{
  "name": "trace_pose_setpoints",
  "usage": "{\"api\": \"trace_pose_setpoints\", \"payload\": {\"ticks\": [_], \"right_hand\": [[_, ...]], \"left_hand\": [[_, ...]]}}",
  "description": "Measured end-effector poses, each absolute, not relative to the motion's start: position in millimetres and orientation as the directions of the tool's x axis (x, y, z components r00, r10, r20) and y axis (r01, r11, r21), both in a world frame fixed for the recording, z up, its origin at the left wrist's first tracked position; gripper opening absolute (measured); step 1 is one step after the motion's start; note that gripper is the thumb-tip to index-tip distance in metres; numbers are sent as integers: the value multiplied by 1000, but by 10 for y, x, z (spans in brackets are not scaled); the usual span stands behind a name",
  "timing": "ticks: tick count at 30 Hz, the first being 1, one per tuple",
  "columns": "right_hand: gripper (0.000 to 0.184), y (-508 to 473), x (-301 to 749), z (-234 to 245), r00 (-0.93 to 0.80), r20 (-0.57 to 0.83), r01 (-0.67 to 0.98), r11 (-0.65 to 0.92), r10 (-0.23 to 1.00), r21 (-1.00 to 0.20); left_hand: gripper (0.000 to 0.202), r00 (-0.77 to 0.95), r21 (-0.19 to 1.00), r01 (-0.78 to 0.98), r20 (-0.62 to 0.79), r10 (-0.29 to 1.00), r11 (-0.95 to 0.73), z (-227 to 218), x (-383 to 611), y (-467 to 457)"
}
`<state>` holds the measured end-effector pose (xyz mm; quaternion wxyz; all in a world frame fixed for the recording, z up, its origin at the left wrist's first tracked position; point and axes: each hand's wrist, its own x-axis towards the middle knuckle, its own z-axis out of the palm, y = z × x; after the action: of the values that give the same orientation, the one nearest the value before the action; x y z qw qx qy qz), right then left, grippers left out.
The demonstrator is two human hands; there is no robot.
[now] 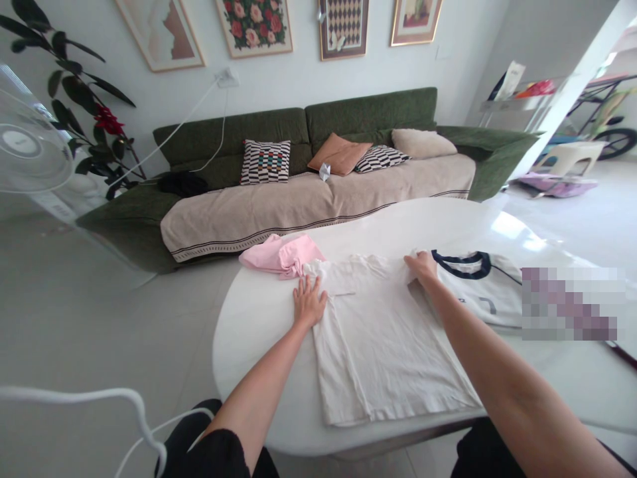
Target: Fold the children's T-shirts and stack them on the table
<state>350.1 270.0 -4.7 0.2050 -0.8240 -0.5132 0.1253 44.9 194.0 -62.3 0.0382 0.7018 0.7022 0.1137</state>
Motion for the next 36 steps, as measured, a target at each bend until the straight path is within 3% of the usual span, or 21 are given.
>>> {"api": "trace_pose_setpoints", "payload": {"ticks": [4,11,18,21,23,25,29,32,36], "right_hand": [[28,2633,3560,90,435,6,779,-373,901,-504],[38,2487,3052,373,379,136,812,-258,916,-524],[37,2190,1781,175,-82,109,817,130,991,-561],[42,1900,1809,86,-294,119,747,305,948,-591],[34,1652,2109,29,-323,165,705,354,932,-615],[24,1355,2523,-48,-261,194,717,325,945,-616],[18,679,3147,-231,-110,63,879,127,992,-460],[15,263,3198,-316,-113,2,917,105,994,-384],[6,40,3042,-356,-67,42,957,76,997,-279]], "left_hand": [[54,-8,219,976,126,992,-19,-632,446,1942],[53,-5,211,977,127,992,-22,-645,452,1940],[54,2,205,979,96,995,-22,-614,445,1916],[54,10,198,980,119,993,-34,-616,442,1915],[54,6,201,979,136,991,-33,-634,442,1928],[55,-6,209,978,135,991,-23,-656,443,1945],[54,-13,225,974,118,993,-14,-639,450,1940],[53,-17,249,968,120,993,-14,-508,483,1872],[46,-8,310,950,161,987,-43,-193,634,1661]]}}
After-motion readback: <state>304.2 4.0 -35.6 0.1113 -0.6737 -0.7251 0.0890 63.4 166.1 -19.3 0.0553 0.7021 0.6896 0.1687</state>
